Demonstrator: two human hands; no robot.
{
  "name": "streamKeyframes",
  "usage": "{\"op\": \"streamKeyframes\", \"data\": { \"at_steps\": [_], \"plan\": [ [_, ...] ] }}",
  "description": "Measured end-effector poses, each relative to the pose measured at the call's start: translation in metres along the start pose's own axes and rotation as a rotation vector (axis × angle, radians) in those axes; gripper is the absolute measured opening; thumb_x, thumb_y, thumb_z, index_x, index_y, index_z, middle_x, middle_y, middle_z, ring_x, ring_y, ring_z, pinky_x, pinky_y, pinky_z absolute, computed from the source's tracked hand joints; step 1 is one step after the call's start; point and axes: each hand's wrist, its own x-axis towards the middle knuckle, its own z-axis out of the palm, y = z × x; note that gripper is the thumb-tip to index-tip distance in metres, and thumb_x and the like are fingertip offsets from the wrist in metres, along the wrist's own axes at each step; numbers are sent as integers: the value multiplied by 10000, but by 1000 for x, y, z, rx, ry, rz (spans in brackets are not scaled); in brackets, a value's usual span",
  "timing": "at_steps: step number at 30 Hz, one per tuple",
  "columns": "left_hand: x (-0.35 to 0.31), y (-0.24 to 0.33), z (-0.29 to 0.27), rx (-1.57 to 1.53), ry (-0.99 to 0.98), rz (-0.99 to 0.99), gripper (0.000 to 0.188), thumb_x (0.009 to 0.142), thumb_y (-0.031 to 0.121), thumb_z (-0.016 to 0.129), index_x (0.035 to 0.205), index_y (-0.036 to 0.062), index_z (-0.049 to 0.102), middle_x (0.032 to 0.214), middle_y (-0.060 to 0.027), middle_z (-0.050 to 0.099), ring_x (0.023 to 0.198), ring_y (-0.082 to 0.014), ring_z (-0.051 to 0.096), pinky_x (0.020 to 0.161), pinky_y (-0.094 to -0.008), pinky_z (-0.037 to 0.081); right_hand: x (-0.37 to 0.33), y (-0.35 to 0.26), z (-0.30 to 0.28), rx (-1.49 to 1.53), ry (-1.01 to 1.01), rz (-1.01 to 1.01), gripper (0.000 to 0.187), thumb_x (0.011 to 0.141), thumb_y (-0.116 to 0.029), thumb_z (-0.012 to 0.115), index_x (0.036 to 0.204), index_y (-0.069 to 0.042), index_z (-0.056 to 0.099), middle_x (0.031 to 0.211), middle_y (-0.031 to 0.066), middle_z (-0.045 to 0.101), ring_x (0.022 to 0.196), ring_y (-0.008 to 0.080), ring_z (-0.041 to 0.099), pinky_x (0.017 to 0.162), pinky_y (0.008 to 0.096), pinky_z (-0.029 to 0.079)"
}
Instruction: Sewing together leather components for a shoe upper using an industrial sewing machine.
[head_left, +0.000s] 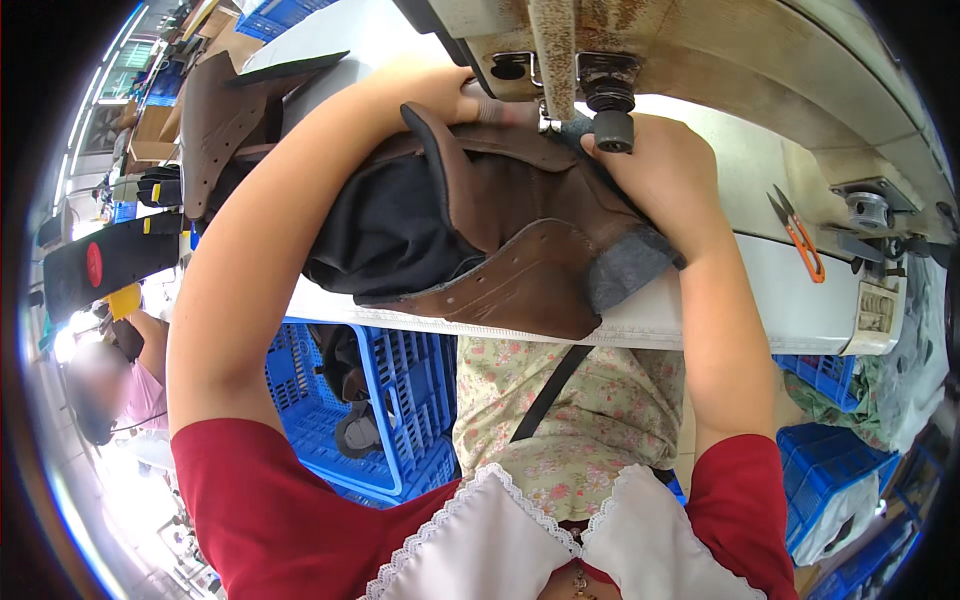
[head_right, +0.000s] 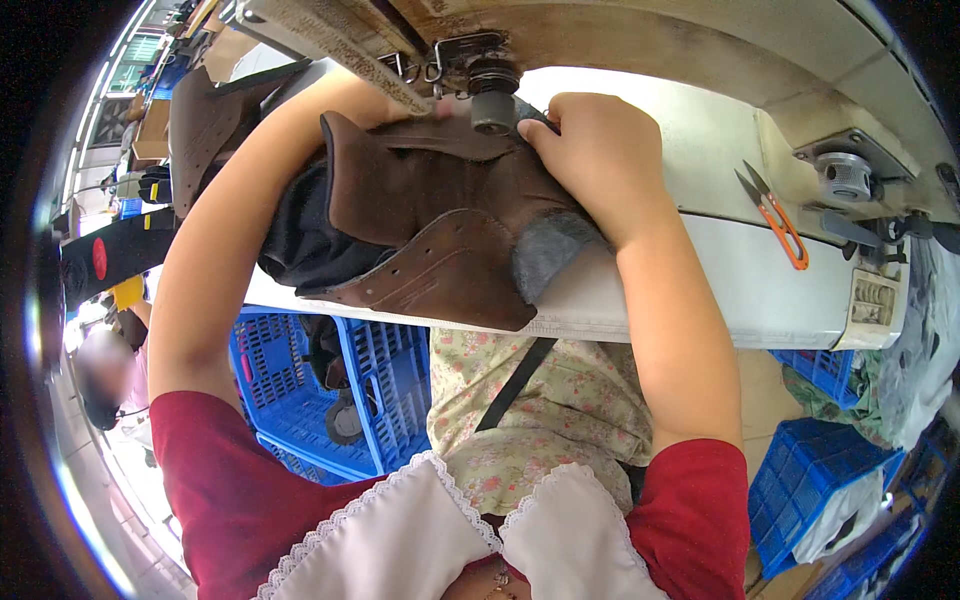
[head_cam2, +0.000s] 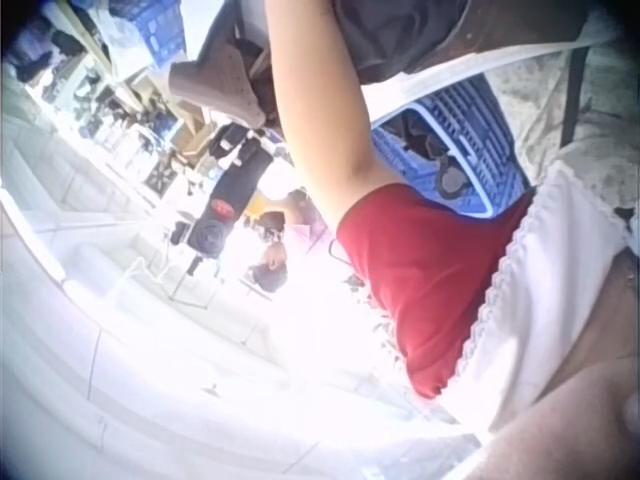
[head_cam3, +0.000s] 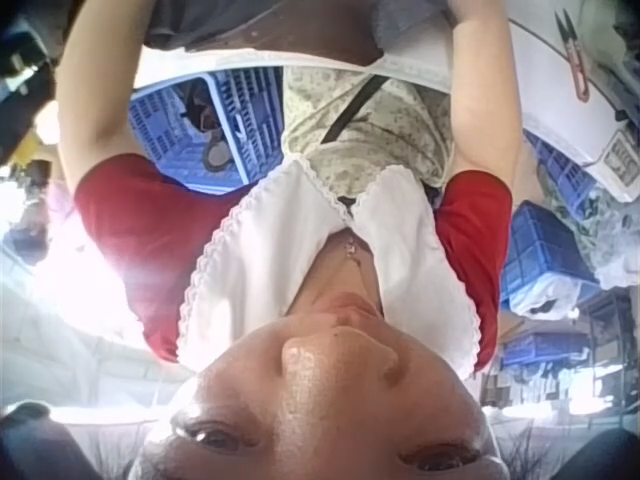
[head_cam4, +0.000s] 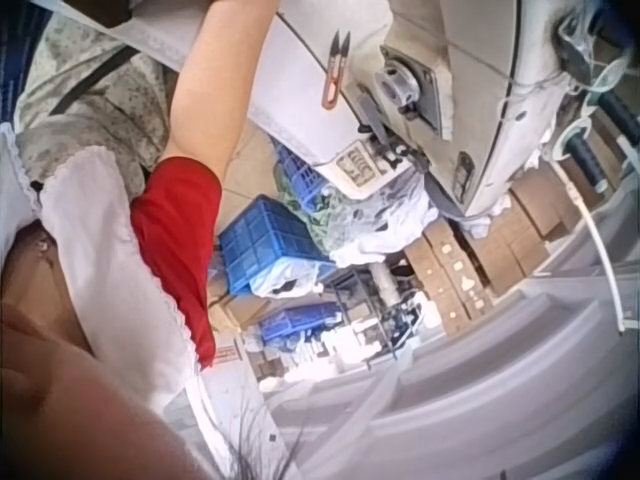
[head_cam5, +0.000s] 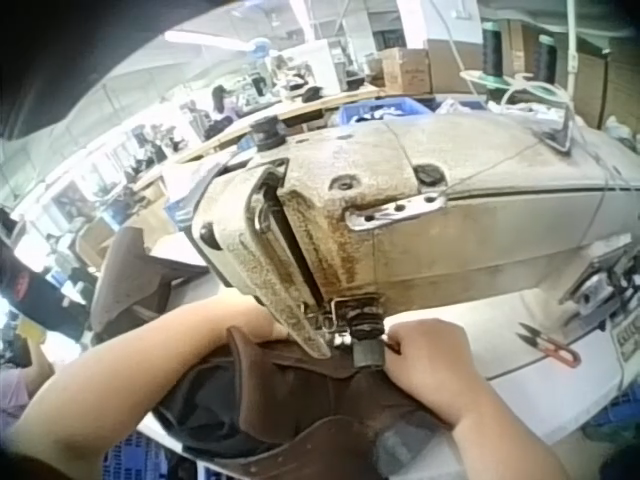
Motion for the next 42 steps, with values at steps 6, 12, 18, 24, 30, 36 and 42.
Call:
{"op": "streamKeyframes", "data": {
  "at_steps": [6,12,18,24,30,36,42],
  "plan": [
    [-5,12,-12,-313,-138,-78,772,688,716,720,1146,93,711,951,-136,739,907,-299,703,808,-379,523,1,1,3,20,-16,-26,330,826,-398,675,775,-73,702,738,131,679,759,329,662,677,436,497],
    [4,23,-20,-379,-245,-325,601,666,432,885,1087,40,712,1002,-116,728,927,-227,674,818,-332,539,1,2,3,-29,15,-28,339,831,-408,668,768,-76,699,728,139,672,753,336,662,668,447,496],
    [5,10,-16,-208,-199,-247,662,671,586,799,1085,73,729,956,-106,734,897,-245,692,785,-349,539,4,0,7,-32,38,-45,344,841,-402,658,750,-72,686,725,142,669,742,348,657,659,452,494],
    [8,5,-25,-220,-160,-69,785,653,729,739,1113,93,714,923,-110,735,883,-278,698,773,-374,528,1,-4,7,-38,22,-46,326,848,-390,650,754,-80,690,728,140,667,739,348,655,640,453,492],
    [12,17,-43,-236,-185,-27,767,631,726,760,1059,91,717,880,-89,715,866,-279,679,743,-379,514,-4,-10,3,-39,54,-38,295,842,-363,645,749,-87,692,731,138,665,735,348,652,637,452,495],
    [16,16,-60,-57,-212,-65,323,886,290,693,1147,100,690,1099,-93,701,977,-211,663,858,-358,525,-5,-10,5,-62,58,-66,250,831,-312,642,743,-83,689,727,139,662,731,351,649,644,463,498],
    [20,8,-60,-90,-100,-53,365,902,308,666,1194,89,652,1160,-119,670,1040,-237,634,899,-367,502,-4,-8,13,-64,131,-137,189,784,-256,668,724,-77,672,727,138,651,726,352,645,636,458,501]
  ]
}}
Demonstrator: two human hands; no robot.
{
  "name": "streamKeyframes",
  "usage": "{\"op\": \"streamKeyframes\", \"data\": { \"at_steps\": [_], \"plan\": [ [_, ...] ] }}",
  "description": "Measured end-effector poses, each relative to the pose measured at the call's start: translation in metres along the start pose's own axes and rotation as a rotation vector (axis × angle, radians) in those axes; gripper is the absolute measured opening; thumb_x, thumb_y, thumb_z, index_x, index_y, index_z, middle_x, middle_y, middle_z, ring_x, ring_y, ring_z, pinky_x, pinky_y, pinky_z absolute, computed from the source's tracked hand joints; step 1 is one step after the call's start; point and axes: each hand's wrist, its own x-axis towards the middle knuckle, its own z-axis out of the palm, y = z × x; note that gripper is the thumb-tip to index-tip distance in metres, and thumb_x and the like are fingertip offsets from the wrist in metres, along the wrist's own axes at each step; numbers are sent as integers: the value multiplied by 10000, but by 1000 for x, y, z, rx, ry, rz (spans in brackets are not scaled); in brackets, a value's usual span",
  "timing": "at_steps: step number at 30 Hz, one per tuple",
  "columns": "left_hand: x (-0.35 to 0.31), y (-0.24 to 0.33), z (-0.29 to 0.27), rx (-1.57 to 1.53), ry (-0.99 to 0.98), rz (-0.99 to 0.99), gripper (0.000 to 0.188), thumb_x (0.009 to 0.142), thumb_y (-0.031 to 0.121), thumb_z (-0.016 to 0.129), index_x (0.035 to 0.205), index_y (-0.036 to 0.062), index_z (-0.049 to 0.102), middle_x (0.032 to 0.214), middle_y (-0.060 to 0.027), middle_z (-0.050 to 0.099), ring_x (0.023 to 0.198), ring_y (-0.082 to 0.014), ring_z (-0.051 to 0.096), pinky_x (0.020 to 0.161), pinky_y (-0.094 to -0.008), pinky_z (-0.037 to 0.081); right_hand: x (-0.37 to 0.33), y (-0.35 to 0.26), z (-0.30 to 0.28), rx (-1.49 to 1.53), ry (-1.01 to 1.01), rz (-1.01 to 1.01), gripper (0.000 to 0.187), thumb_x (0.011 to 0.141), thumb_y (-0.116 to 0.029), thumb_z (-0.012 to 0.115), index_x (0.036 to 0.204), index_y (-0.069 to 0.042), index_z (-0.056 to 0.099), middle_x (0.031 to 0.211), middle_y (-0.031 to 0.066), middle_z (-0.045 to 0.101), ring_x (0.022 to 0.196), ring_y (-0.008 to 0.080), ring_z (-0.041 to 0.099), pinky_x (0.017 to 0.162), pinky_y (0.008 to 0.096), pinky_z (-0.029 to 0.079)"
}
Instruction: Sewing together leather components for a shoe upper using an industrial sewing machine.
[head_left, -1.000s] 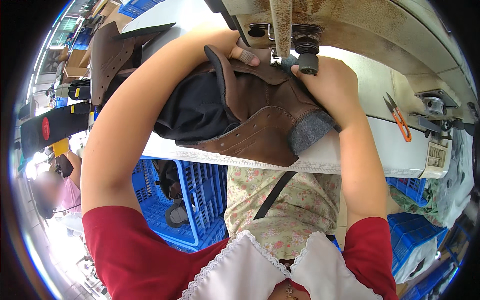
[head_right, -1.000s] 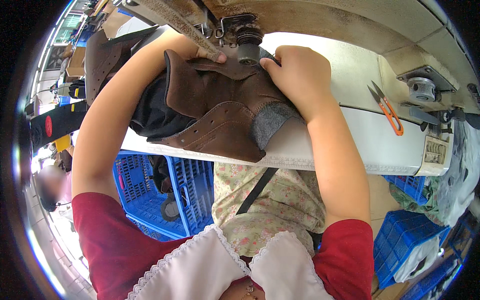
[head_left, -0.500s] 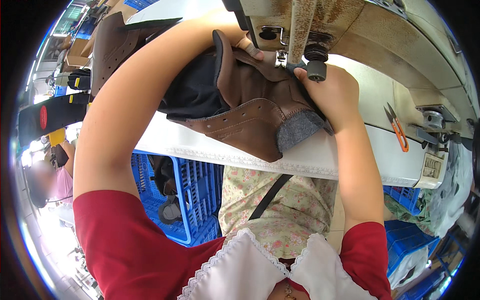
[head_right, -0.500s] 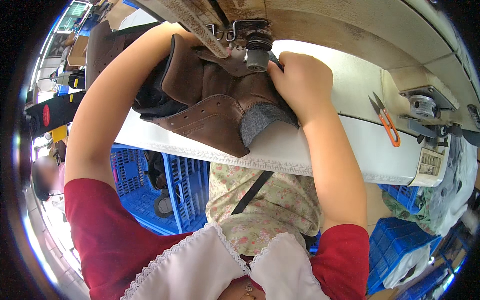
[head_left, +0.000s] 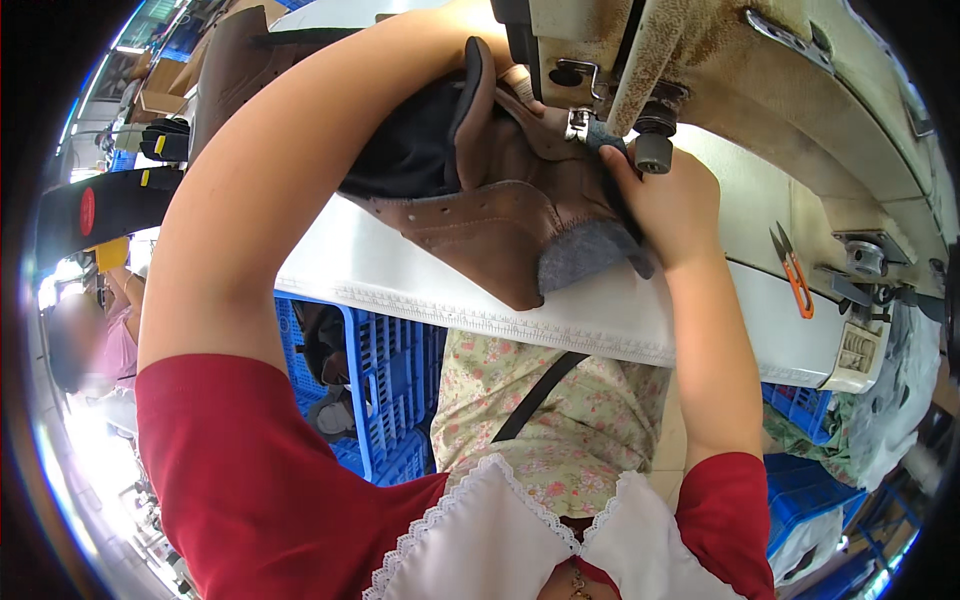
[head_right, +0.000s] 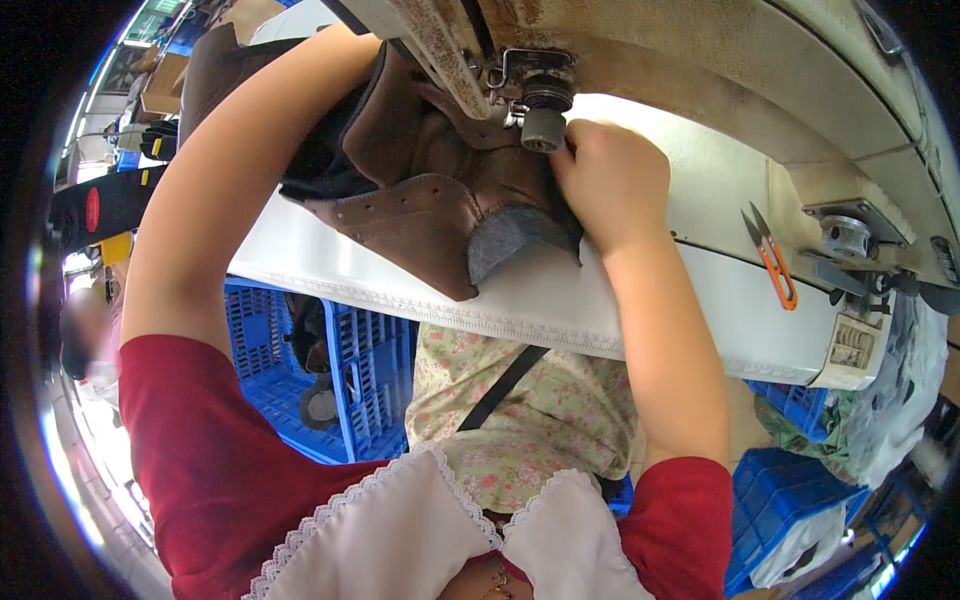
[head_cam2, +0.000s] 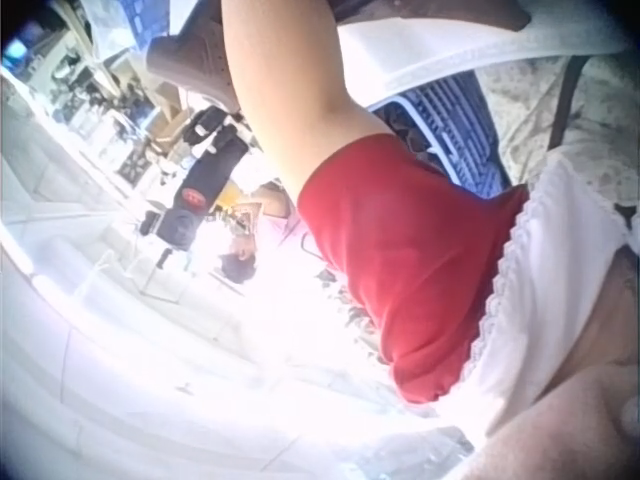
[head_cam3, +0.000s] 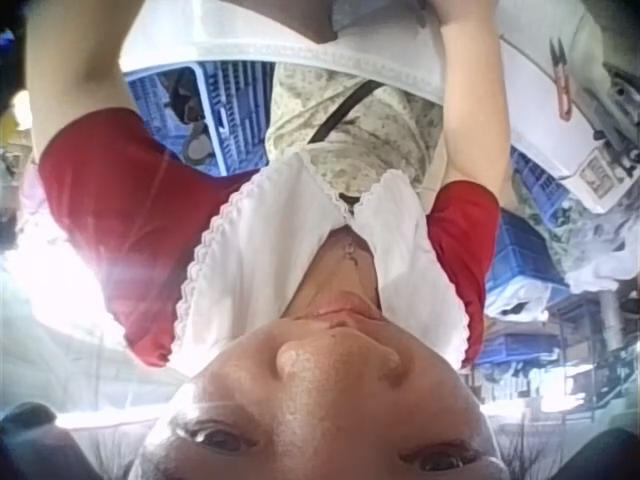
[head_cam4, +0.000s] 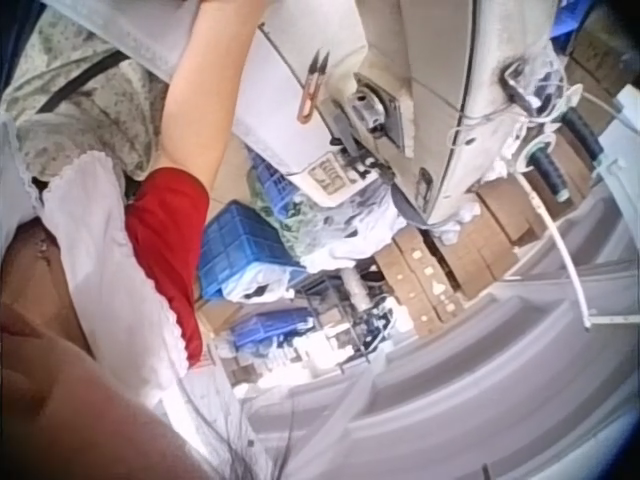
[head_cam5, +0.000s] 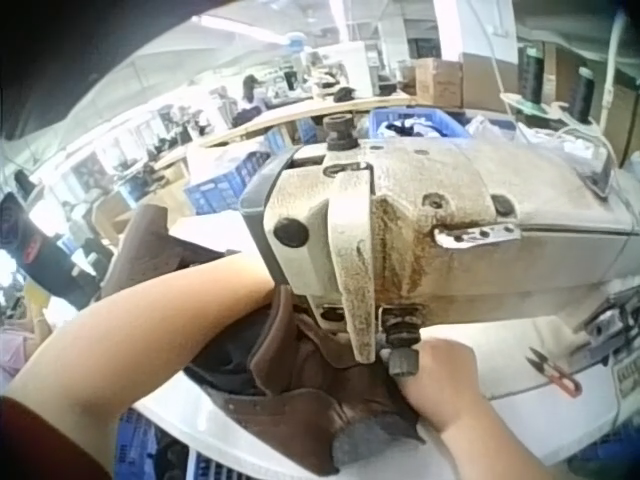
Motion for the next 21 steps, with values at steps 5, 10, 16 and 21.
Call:
{"op": "streamKeyframes", "data": {
  "at_steps": [5,10,16,21],
  "plan": [
    [-7,11,-9,-21,90,16,400,916,323,644,1233,81,620,1210,-141,643,1093,-258,610,934,-375,483,1,-4,2,-9,-50,-16,157,774,-232,687,748,-77,674,754,134,656,747,351,650,651,461,508],
    [-13,33,-11,-46,176,56,435,929,338,621,1272,72,589,1261,-162,617,1146,-280,586,969,-383,463,-1,6,7,-26,-11,-48,274,843,-337,654,739,-84,673,708,140,648,699,359,642,618,456,494],
    [-27,28,-27,-56,277,79,478,945,355,594,1320,61,550,1321,-188,585,1210,-305,557,1010,-392,440,1,1,6,-19,-11,-34,429,889,-478,621,753,-76,688,688,156,660,671,378,646,597,458,490],
    [-96,8,-43,553,295,-86,148,855,192,597,870,74,685,929,-102,634,963,-294,616,837,-400,505,1,-6,-4,-22,-85,47,266,830,-343,653,771,-88,704,763,131,669,752,335,660,656,450,509]
  ]
}}
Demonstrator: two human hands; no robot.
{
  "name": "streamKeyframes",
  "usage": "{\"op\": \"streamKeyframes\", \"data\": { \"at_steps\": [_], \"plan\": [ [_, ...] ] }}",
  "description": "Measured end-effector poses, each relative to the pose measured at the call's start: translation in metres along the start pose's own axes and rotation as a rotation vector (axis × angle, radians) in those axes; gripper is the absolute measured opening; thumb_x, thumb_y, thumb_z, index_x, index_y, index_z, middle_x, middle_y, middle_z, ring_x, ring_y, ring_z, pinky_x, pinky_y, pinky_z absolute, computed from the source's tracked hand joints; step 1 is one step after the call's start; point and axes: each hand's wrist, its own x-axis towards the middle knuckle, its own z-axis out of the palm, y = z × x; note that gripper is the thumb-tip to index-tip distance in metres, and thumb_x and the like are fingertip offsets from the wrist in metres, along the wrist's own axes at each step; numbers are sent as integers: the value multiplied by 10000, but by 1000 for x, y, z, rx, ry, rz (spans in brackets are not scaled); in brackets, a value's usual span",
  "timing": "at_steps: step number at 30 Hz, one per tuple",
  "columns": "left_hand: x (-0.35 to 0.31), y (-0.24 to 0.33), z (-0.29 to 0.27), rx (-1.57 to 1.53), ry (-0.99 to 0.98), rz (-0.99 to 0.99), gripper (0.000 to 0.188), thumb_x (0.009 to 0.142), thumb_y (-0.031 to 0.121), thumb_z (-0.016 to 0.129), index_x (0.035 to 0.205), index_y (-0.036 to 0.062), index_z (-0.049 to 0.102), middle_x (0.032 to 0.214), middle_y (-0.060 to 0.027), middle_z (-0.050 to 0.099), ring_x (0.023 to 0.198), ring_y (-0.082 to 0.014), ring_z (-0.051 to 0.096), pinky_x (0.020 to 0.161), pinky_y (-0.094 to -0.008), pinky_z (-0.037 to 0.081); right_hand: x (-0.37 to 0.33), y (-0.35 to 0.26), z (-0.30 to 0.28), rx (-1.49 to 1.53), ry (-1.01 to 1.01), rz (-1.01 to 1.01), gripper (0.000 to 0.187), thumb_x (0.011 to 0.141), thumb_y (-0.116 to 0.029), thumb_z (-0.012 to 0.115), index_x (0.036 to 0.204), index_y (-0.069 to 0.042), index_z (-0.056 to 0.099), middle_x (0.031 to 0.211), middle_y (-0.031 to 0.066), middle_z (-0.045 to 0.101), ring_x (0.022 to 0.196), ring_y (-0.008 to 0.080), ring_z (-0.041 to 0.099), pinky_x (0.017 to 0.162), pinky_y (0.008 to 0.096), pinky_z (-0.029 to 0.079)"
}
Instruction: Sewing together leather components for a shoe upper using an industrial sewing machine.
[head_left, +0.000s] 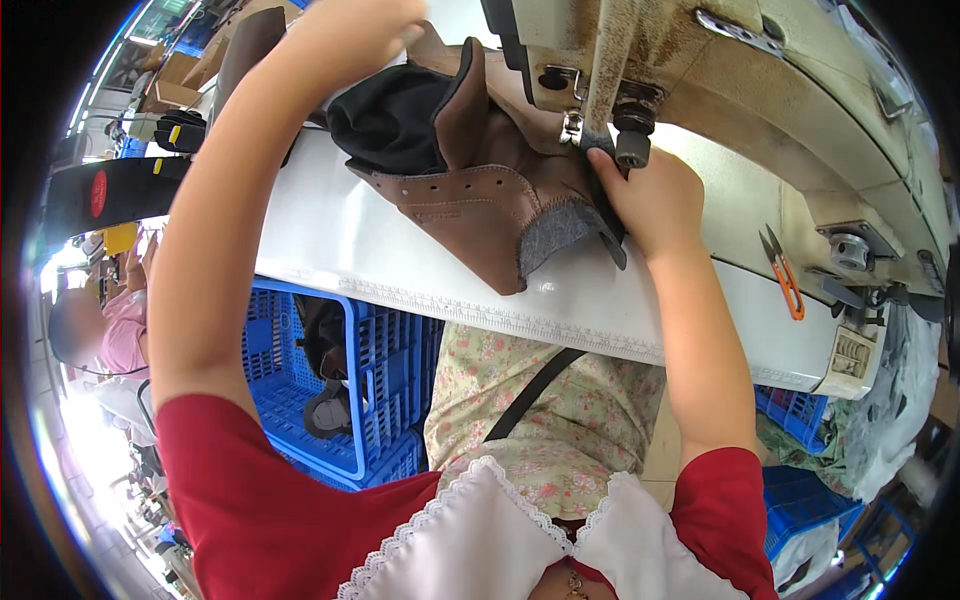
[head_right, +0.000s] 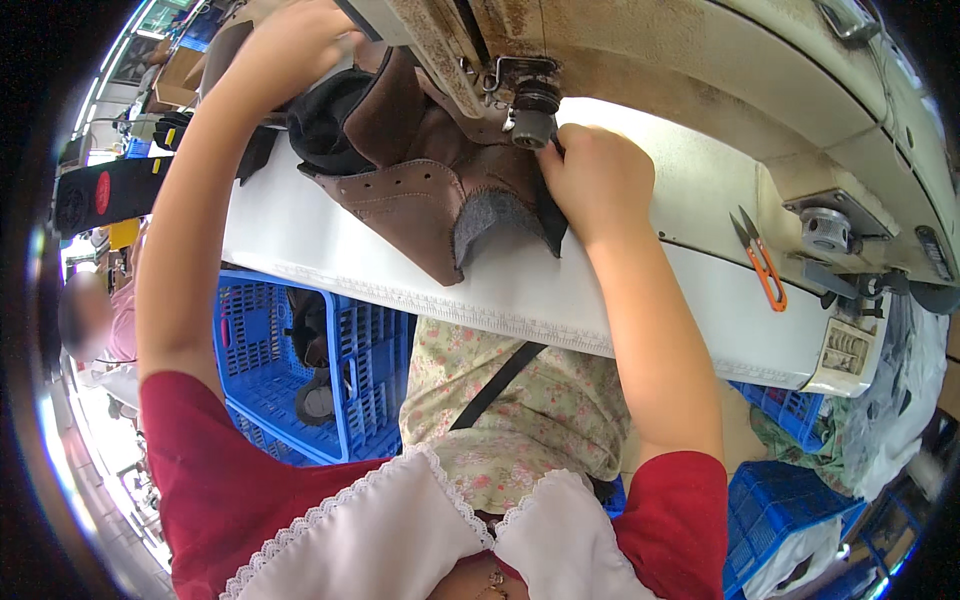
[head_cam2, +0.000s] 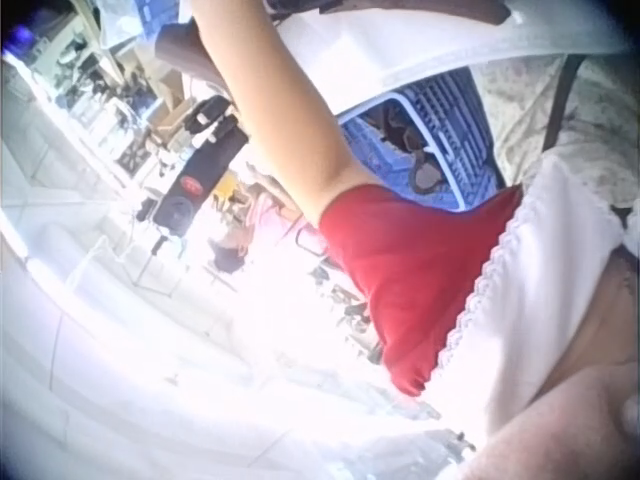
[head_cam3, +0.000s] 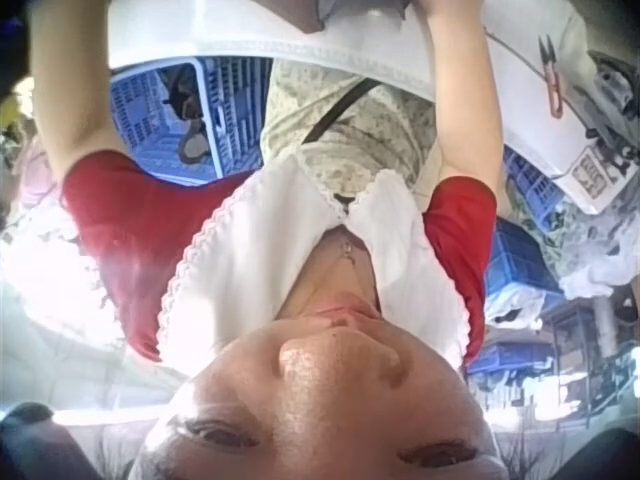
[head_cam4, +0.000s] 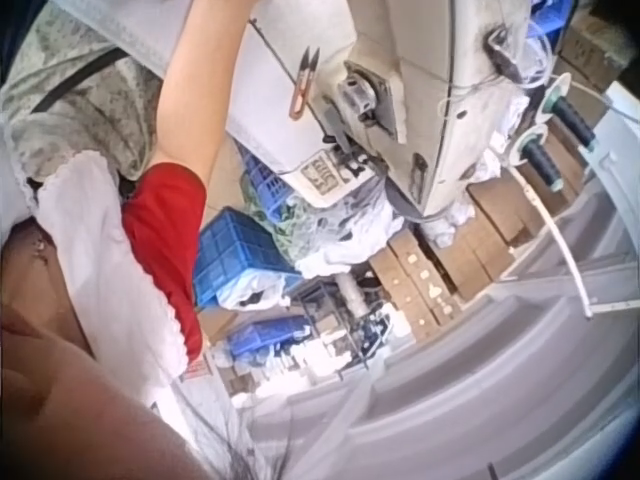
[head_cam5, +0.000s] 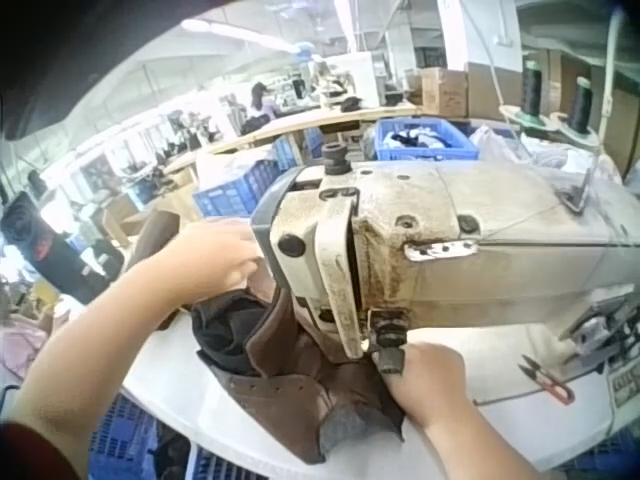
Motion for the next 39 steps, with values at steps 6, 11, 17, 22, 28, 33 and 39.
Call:
{"op": "streamKeyframes", "data": {
  "at_steps": [6,11,17,22,28,33,39],
  "plan": [
    [-87,143,-31,-630,327,14,309,685,166,731,970,57,683,953,-105,669,936,-273,664,799,-406,525,2,2,3,-45,-35,38,313,870,-383,635,771,-95,707,774,122,689,772,327,673,675,442,522],
    [-50,208,25,-604,320,-251,640,642,21,655,1276,7,567,1338,-163,568,1323,-292,476,1113,-464,343,5,-3,-3,-59,-120,78,299,873,-399,630,795,-126,723,764,108,692,760,322,676,663,435,528],
    [-60,201,58,-649,456,-321,315,614,0,631,912,72,706,1109,-90,703,1147,-228,613,1100,-448,368,5,1,4,-70,-31,-3,321,869,-405,622,772,-117,724,721,114,675,707,327,670,622,426,520],
    [-66,180,76,-633,401,-76,345,572,-4,626,897,63,719,1080,-76,717,1129,-226,629,1058,-453,414,6,3,11,-128,-33,12,405,900,-455,600,718,-104,691,638,127,641,640,340,651,589,438,500],
    [-66,172,80,-665,417,-22,334,573,11,629,891,53,723,1061,-76,719,1105,-227,639,1058,-453,422,5,3,14,-76,-32,39,471,876,-467,625,675,-45,682,632,151,647,639,360,658,591,436,517],
    [-65,167,81,-678,426,0,343,554,20,640,884,54,726,1043,-77,720,1091,-228,642,1055,-457,427,7,5,14,-110,-88,92,408,905,-457,624,727,-93,672,602,101,597,596,307,617,563,408,471],
    [-64,158,86,-707,443,41,343,524,23,649,858,56,723,1015,-78,720,1069,-230,650,1046,-466,435,6,5,16,-127,-44,30,403,907,-447,623,720,-93,672,608,108,604,591,316,614,558,409,470]
  ]
}}
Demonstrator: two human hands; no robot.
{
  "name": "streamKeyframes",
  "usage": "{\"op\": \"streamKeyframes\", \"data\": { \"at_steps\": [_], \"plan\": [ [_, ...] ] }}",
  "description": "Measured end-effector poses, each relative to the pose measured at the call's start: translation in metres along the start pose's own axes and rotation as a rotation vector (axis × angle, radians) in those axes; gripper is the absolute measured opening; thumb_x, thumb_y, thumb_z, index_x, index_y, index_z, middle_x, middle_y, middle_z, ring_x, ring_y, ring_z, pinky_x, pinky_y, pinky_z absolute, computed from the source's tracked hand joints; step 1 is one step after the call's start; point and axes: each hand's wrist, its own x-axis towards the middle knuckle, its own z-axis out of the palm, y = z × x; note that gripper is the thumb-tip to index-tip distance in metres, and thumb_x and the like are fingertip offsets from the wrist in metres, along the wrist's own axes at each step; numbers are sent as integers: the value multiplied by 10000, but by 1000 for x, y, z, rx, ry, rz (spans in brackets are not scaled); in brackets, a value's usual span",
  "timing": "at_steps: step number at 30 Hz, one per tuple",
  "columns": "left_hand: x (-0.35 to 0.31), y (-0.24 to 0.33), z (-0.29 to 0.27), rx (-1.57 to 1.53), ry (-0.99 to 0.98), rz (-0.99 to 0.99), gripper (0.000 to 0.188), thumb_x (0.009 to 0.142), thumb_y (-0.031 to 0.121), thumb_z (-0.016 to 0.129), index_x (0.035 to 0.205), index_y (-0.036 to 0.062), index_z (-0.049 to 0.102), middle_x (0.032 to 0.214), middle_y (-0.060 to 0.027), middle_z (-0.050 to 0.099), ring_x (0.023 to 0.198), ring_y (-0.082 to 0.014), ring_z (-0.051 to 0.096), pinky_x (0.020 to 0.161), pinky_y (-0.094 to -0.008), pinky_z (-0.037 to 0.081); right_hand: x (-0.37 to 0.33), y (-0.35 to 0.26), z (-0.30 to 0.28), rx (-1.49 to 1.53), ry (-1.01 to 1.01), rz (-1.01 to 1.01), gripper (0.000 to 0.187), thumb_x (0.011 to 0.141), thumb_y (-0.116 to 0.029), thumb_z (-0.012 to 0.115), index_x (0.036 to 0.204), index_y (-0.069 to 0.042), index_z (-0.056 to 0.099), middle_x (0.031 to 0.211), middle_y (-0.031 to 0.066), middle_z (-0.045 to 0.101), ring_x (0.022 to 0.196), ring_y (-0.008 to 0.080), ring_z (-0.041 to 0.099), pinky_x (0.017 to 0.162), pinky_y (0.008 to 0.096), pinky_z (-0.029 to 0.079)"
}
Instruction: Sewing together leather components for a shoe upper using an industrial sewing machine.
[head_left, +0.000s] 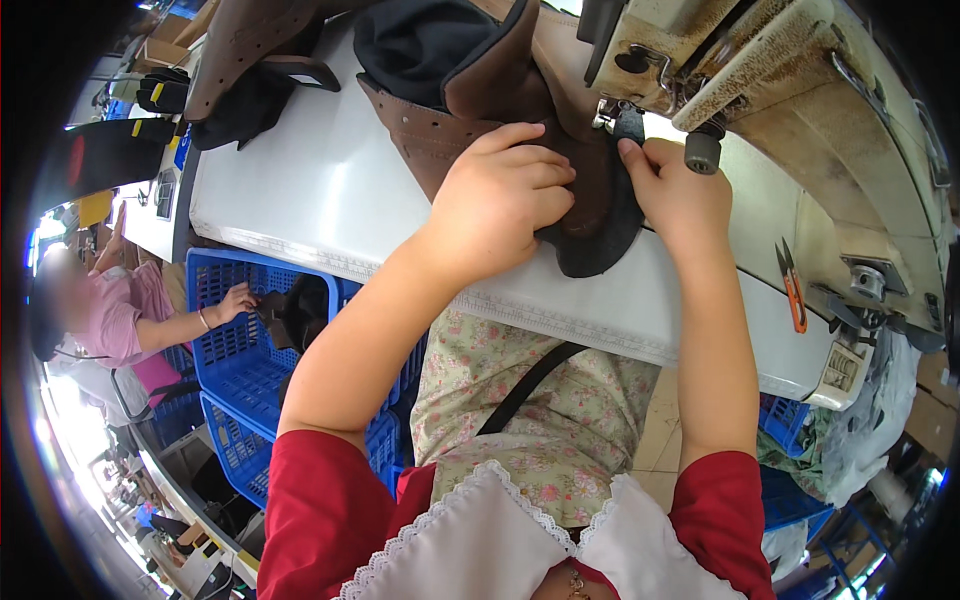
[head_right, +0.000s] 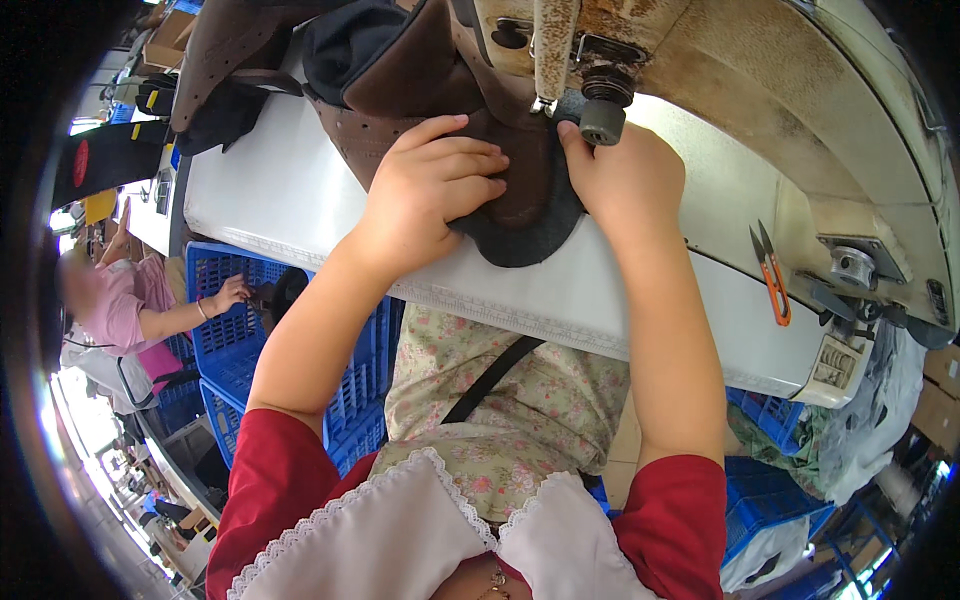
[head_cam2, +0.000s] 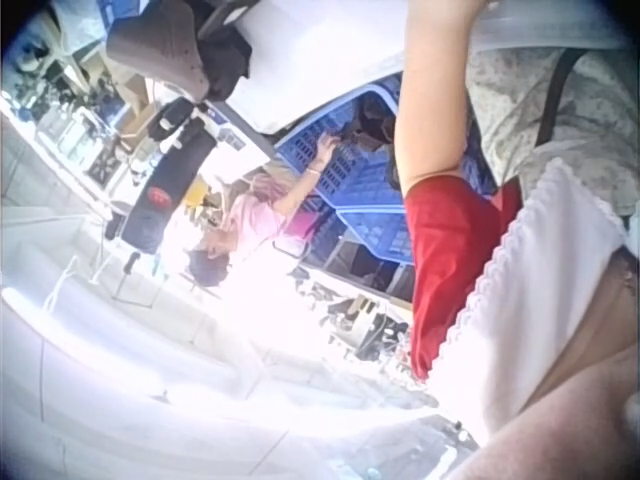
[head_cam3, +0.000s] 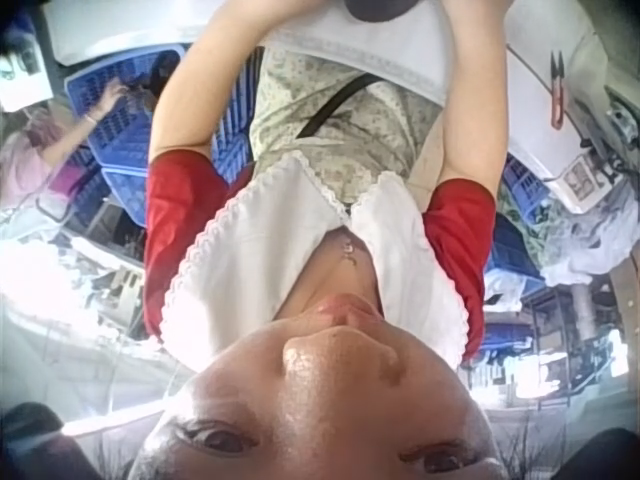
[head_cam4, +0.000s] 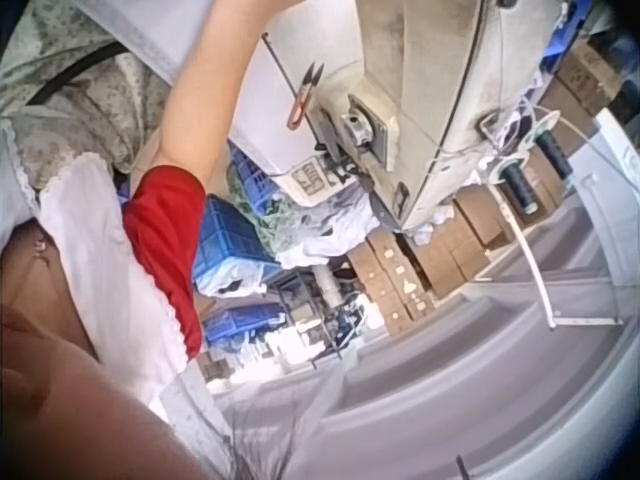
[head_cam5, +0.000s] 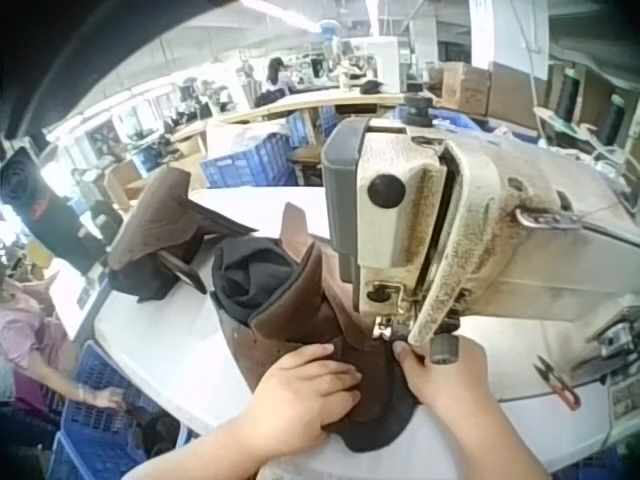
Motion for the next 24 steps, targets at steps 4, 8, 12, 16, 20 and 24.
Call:
{"op": "streamKeyframes", "data": {
  "at_steps": [4,8,12,16,20,24],
  "plan": [
    [0,-12,-1,-29,-4,51,321,515,16,651,828,51,709,994,-77,719,1054,-234,657,1039,-473,441,-3,-5,0,30,36,-25,397,913,-439,617,717,-98,676,607,107,604,591,319,614,560,410,472],
    [1,-20,-2,-30,-3,72,310,509,10,650,812,49,699,981,-74,720,1050,-235,658,1036,-474,444,-2,-6,2,18,16,-8,393,920,-434,607,723,-102,683,604,106,604,591,322,616,563,411,479],
    [4,-25,-3,-46,3,78,310,496,-4,644,798,46,691,965,-71,719,1040,-239,663,1027,-475,452,0,-5,3,0,9,-5,396,921,-433,602,727,-98,685,605,103,607,591,319,618,564,413,483],
    [7,-27,-3,-46,5,81,315,481,-7,644,788,46,688,955,-69,720,1035,-241,665,1022,-476,455,0,-6,3,19,24,5,390,918,-426,607,723,-97,684,602,101,607,590,316,618,561,414,482],
    [6,-28,-2,-55,5,78,318,473,-3,647,784,48,687,952,-69,720,1034,-242,666,1022,-476,456,0,-6,5,20,61,-43,367,916,-402,618,717,-100,682,591,98,602,576,317,614,548,414,478],
    [7,-27,-2,-46,2,84,319,469,-6,647,781,48,685,949,-67,719,1028,-242,668,1023,-476,455,0,-3,10,37,110,-56,397,888,-376,626,640,-69,663,595,128,629,588,345,639,545,436,501]
  ]
}}
